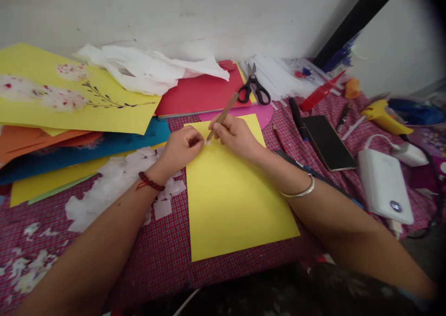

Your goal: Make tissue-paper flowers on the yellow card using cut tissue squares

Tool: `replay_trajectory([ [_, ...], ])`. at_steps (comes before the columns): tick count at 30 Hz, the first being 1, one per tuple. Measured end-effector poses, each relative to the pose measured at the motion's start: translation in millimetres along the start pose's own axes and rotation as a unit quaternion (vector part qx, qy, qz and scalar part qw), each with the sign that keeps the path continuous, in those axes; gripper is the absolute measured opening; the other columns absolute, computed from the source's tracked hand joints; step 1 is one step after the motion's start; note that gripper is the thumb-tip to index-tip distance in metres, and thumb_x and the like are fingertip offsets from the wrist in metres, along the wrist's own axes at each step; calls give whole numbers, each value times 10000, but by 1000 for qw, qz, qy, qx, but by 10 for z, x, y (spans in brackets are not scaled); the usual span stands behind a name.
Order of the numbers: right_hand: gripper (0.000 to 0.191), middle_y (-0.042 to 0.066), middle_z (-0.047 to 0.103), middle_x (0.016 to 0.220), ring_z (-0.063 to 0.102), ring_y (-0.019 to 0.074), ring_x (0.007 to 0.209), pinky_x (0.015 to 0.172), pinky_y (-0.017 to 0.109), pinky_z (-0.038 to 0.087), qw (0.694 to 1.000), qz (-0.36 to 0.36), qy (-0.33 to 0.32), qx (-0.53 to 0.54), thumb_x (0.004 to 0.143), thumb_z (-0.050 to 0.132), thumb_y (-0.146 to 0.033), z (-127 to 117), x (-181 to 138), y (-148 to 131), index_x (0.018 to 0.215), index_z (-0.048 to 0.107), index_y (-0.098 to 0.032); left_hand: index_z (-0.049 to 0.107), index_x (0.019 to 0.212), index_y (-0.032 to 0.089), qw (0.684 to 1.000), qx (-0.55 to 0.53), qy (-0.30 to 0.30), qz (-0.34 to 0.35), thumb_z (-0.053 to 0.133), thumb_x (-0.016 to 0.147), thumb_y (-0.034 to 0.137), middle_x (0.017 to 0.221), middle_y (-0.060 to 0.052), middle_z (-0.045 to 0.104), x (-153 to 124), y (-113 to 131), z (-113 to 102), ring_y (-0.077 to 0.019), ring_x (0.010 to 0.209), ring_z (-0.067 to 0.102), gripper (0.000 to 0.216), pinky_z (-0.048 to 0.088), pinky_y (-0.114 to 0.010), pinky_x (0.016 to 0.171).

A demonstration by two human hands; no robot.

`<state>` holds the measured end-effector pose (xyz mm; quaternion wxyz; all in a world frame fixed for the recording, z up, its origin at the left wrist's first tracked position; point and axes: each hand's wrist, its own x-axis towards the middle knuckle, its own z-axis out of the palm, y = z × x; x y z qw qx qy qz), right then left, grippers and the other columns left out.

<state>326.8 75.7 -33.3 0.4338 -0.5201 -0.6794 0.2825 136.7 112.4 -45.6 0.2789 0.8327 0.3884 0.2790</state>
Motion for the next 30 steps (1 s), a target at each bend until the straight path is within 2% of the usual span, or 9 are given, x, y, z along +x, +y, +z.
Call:
replay_trajectory([
  [2, 153, -9, 586, 695, 555, 137, 626, 616, 265, 404, 998, 4, 45, 32, 970, 454, -260, -11, -14, 17, 906, 568, -179, 621, 712, 178, 1000, -3, 1, 4, 578, 799, 158, 773, -14, 608, 4, -9, 5, -140, 710, 570, 98, 417, -288, 638],
  [4, 169, -14, 574, 676, 553, 134, 609, 605, 264, 409, 997, 11, 63, 47, 974, 440, -273, -16, -24, 33, 892, 557, -183, 611, 700, 179, 1000, -2, -2, 12, 568, 796, 146, 770, -14, 602, 5, -15, 5, -141, 717, 570, 110, 417, -288, 639],
  [12, 153, 15, 618, 711, 582, 156, 664, 587, 268, 415, 999, 35, 41, 11, 939, 467, -277, 63, -14, 96, 901, 578, -178, 593, 672, 189, 999, -4, -2, 32, 554, 777, 130, 734, -9, 591, 12, -24, 5, -151, 709, 556, 127, 417, -297, 648],
  [23, 152, 18, 638, 726, 583, 160, 663, 596, 268, 411, 999, 34, 24, -19, 948, 467, -277, 117, -3, 107, 919, 582, -181, 645, 700, 184, 1000, -21, 5, 18, 567, 792, 148, 776, -12, 627, 21, -66, 53, -148, 732, 587, 126, 465, -289, 682],
  [26, 157, 17, 633, 717, 575, 158, 652, 592, 268, 406, 999, 36, 20, -18, 954, 459, -276, 123, -1, 109, 915, 577, -179, 679, 819, 186, 999, -42, 13, 13, 553, 807, 169, 849, -28, 672, 22, -98, 73, -163, 797, 630, 128, 495, -294, 711],
  [28, 161, 18, 631, 720, 577, 155, 654, 593, 266, 408, 999, 39, 19, -13, 958, 455, -270, 120, -4, 107, 915, 579, -175, 677, 943, 185, 997, -73, 22, 6, 531, 805, 156, 912, -40, 703, 26, -128, 83, -168, 839, 656, 203, 516, -302, 741],
  [30, 174, 15, 625, 723, 581, 149, 659, 598, 262, 414, 999, 41, 29, -2, 969, 448, -274, 108, -8, 104, 918, 581, -173, 650, 974, 183, 994, -101, 29, -6, 523, 783, 135, 910, -40, 713, 29, -151, 84, -165, 832, 667, 235, 526, -302, 746],
])
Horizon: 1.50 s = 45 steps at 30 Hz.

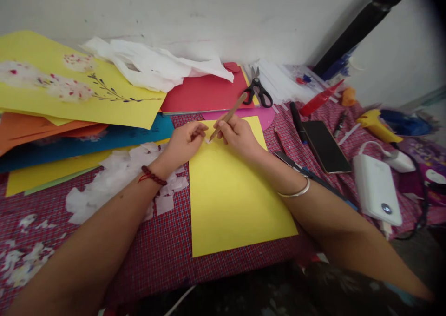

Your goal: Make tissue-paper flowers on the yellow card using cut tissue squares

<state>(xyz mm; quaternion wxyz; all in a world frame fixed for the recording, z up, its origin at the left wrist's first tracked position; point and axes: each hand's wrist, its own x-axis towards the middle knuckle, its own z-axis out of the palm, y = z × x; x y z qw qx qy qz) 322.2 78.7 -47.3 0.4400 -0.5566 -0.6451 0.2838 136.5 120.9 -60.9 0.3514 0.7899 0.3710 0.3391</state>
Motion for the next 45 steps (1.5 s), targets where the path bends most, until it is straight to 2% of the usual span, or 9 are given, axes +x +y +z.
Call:
replay_trajectory([
  [5, 195, -3, 595, 699, 568, 132, 631, 594, 255, 418, 1000, -2, 19, 24, 989, 444, -303, -40, -9, 1, 916, 575, -178, 589, 801, 192, 1000, 7, -3, -18, 508, 703, 95, 756, -16, 663, -4, 1, -24, -156, 707, 632, 159, 506, -296, 664],
  [9, 199, -11, 593, 690, 557, 123, 611, 578, 249, 416, 999, -8, 13, 40, 989, 457, -323, -32, -18, 12, 917, 577, -182, 573, 740, 198, 1000, 1, 1, -14, 483, 675, 75, 762, -15, 670, -6, -13, -36, -156, 732, 636, 166, 516, -305, 700],
  [16, 164, 11, 635, 722, 583, 142, 648, 590, 258, 418, 1000, -6, -8, 20, 950, 494, -284, 4, -18, 6, 935, 607, -167, 566, 730, 214, 997, -62, 7, -37, 460, 666, 74, 742, -10, 668, 10, -45, -45, -166, 744, 664, 186, 558, -341, 755],
  [26, 150, 31, 655, 744, 606, 164, 694, 610, 269, 432, 1000, -1, 0, -24, 935, 491, -260, 4, 7, 11, 909, 607, -169, 598, 751, 199, 1000, -15, 3, -27, 525, 713, 158, 755, -22, 667, 1, 27, -38, -153, 723, 619, 93, 509, -300, 679],
  [31, 132, 23, 647, 736, 611, 160, 687, 609, 270, 445, 1000, 0, 9, -5, 936, 497, -254, 3, 6, 12, 907, 599, -175, 601, 772, 193, 999, -21, 4, -41, 616, 724, 188, 774, -15, 657, 5, 15, 18, -145, 698, 617, 51, 513, -283, 643],
  [35, 174, 19, 648, 747, 613, 146, 669, 614, 267, 454, 999, -25, 15, 40, 962, 474, -291, 11, -7, 15, 935, 600, -173, 605, 767, 193, 998, 20, 29, -45, 620, 729, 156, 783, -15, 663, 23, 9, 32, -153, 717, 619, 55, 512, -291, 664],
  [39, 180, 41, 696, 805, 640, 164, 724, 637, 277, 465, 999, -39, -19, 24, 965, 490, -310, 48, -32, 4, 944, 609, -177, 623, 817, 189, 996, 22, 51, -66, 568, 762, 137, 820, -22, 698, 45, 10, 2, -160, 762, 634, 94, 512, -303, 719],
  [42, 180, 54, 726, 838, 660, 180, 773, 676, 290, 473, 998, -47, -47, 1, 968, 495, -296, 58, -43, -22, 947, 627, -175, 627, 833, 187, 996, 15, 45, -72, 558, 779, 145, 824, -22, 705, 52, 7, -17, -162, 775, 634, 97, 509, -304, 741],
  [45, 193, 59, 724, 822, 657, 185, 755, 694, 303, 467, 997, -52, -40, -40, 966, 487, -273, 37, -43, -41, 929, 643, -165, 627, 834, 184, 997, 13, 43, -63, 554, 781, 145, 830, -25, 703, 49, -5, -16, -166, 785, 631, 98, 502, -306, 740],
])
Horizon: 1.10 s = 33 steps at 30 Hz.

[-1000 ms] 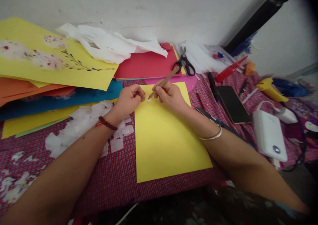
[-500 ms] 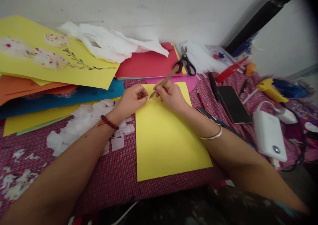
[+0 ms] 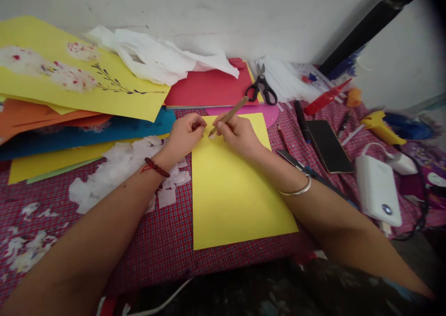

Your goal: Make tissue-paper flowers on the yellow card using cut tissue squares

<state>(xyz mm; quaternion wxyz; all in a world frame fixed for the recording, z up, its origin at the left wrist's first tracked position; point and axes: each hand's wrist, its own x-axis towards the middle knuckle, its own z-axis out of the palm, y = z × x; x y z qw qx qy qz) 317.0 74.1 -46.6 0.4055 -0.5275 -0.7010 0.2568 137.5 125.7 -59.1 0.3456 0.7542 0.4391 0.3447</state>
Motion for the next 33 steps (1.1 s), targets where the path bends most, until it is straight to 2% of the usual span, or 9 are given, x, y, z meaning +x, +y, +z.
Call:
replay_trajectory([
  [4, 188, 47, 696, 780, 634, 183, 713, 661, 298, 445, 999, 15, 29, -34, 952, 494, -273, -31, 1, 17, 941, 644, -160, 629, 825, 180, 1000, 1, -1, 12, 549, 777, 149, 824, -30, 700, -6, -12, 10, -167, 775, 627, 99, 490, -303, 714],
  [11, 144, 30, 655, 742, 597, 164, 680, 624, 276, 428, 999, 17, 44, -15, 944, 511, -249, -39, -9, 72, 914, 627, -168, 634, 842, 180, 1000, 0, -10, 6, 542, 777, 163, 819, -31, 701, -10, -25, 10, -165, 779, 631, 114, 491, -294, 706],
  [17, 100, -3, 611, 691, 576, 124, 610, 562, 238, 425, 995, 32, 63, 73, 952, 530, -222, -33, 9, 103, 907, 606, -176, 645, 844, 172, 1000, 6, -27, 8, 507, 732, 100, 855, -43, 714, -17, 5, -5, -164, 796, 644, 192, 507, -296, 739],
  [22, 169, -47, 577, 623, 508, 72, 478, 473, 193, 394, 976, 64, 91, 189, 987, 534, -312, -65, 28, 59, 875, 569, -191, 660, 838, 167, 998, 34, -47, 24, 507, 713, 87, 888, -52, 722, -23, 37, -17, -167, 801, 647, 214, 495, -285, 714],
  [26, 199, -57, 560, 584, 505, 65, 465, 457, 180, 388, 974, 72, 81, 197, 980, 565, -327, -90, 13, 22, 834, 561, -192, 671, 812, 165, 996, 58, -50, 36, 486, 715, 71, 886, -60, 718, -15, 38, -36, -171, 813, 643, 229, 494, -301, 745],
  [33, 191, -51, 565, 597, 510, 72, 469, 466, 195, 389, 980, 55, 73, 177, 979, 562, -328, -56, 27, 67, 855, 565, -183, 683, 728, 173, 990, 77, -62, 98, 462, 728, 56, 863, -49, 703, -29, 53, -58, -165, 839, 648, 250, 504, -303, 787],
])
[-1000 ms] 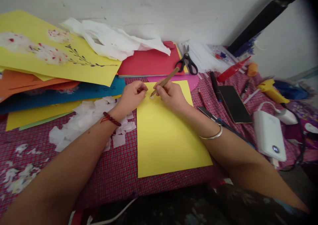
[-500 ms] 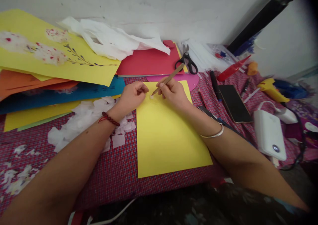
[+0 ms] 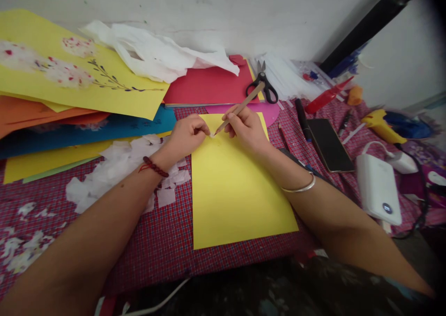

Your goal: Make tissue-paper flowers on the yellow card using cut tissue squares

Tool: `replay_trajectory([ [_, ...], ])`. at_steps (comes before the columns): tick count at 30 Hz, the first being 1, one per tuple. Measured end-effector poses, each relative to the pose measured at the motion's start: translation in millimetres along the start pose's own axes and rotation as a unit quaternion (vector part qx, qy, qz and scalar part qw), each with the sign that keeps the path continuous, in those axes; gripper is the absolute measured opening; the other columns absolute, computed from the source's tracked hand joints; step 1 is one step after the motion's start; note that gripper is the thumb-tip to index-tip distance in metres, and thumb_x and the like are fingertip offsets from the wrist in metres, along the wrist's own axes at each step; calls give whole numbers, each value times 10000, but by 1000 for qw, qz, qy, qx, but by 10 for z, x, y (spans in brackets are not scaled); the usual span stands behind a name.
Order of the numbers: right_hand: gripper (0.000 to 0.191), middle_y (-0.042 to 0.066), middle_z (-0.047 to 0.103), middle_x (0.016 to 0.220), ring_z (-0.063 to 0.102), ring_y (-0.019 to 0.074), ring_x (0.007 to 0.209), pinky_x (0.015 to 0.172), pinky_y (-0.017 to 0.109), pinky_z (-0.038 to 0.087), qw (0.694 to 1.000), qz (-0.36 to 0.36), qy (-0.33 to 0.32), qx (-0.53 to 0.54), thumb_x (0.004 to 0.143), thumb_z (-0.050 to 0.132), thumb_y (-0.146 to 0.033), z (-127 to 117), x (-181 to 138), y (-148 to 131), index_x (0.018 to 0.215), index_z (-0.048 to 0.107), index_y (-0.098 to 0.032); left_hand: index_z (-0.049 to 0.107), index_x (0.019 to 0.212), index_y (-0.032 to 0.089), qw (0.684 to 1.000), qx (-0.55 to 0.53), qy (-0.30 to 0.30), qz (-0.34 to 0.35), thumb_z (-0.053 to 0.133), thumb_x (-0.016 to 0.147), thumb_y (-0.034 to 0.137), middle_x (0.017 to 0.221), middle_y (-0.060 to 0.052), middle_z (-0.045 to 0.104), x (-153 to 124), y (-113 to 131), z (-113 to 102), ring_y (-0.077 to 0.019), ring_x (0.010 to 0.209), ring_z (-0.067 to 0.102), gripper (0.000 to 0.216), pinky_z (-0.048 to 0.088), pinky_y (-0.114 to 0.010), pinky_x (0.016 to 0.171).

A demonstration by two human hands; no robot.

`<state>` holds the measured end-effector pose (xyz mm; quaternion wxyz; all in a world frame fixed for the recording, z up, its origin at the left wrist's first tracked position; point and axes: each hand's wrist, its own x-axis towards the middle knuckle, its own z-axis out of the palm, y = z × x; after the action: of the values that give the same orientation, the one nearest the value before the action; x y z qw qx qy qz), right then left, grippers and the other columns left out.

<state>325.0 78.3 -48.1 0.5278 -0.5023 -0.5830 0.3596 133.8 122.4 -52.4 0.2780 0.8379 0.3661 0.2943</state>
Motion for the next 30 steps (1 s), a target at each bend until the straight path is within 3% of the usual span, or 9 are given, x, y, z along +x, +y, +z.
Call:
replay_trajectory([
  [12, 121, -16, 600, 668, 575, 119, 609, 553, 234, 405, 995, -22, -31, -92, 962, 541, -263, 9, -6, 66, 894, 590, -175, 740, 799, 165, 1000, 7, -4, 20, 455, 751, 69, 918, -59, 720, -1, -20, 11, -167, 862, 669, 304, 521, -299, 797],
  [19, 264, -46, 570, 651, 514, 74, 502, 479, 201, 396, 1000, -18, 10, 3, 993, 537, -456, -52, 9, -112, 904, 547, -207, 743, 794, 170, 1000, 11, -15, 15, 450, 747, 57, 974, -68, 730, 7, -2, 29, -181, 909, 675, 317, 527, -317, 842],
  [22, 282, -44, 574, 662, 535, 75, 522, 478, 191, 402, 999, -19, 41, 20, 982, 558, -494, -80, -31, -394, 903, 547, -224, 735, 825, 172, 996, -26, -66, -48, 512, 742, 69, 940, -62, 740, 50, 126, -139, -186, 903, 679, 260, 536, -330, 851],
  [24, 256, -41, 583, 664, 528, 73, 510, 479, 194, 412, 998, -18, 51, 32, 987, 566, -464, -95, -101, -578, 894, 561, -225, 724, 888, 158, 983, -106, -103, -108, 557, 762, 94, 890, -52, 736, 60, 281, -355, -163, 829, 676, 220, 544, -322, 803],
  [27, 223, -36, 593, 641, 543, 80, 508, 495, 204, 446, 998, -2, 22, 64, 971, 612, -412, -133, -260, -709, 860, 593, -220, 695, 945, 103, 970, -197, -39, -140, 537, 818, 113, 854, -24, 700, -1, 541, -728, -111, 785, 659, 204, 520, -319, 816],
  [30, 193, -28, 609, 606, 570, 89, 504, 499, 210, 477, 991, 52, -24, 118, 953, 649, -348, -182, -441, -621, 832, 621, -201, 694, 893, 100, 978, -133, -39, -153, 507, 831, 127, 789, 5, 671, -184, 681, -979, -91, 745, 635, 200, 483, -287, 782],
])
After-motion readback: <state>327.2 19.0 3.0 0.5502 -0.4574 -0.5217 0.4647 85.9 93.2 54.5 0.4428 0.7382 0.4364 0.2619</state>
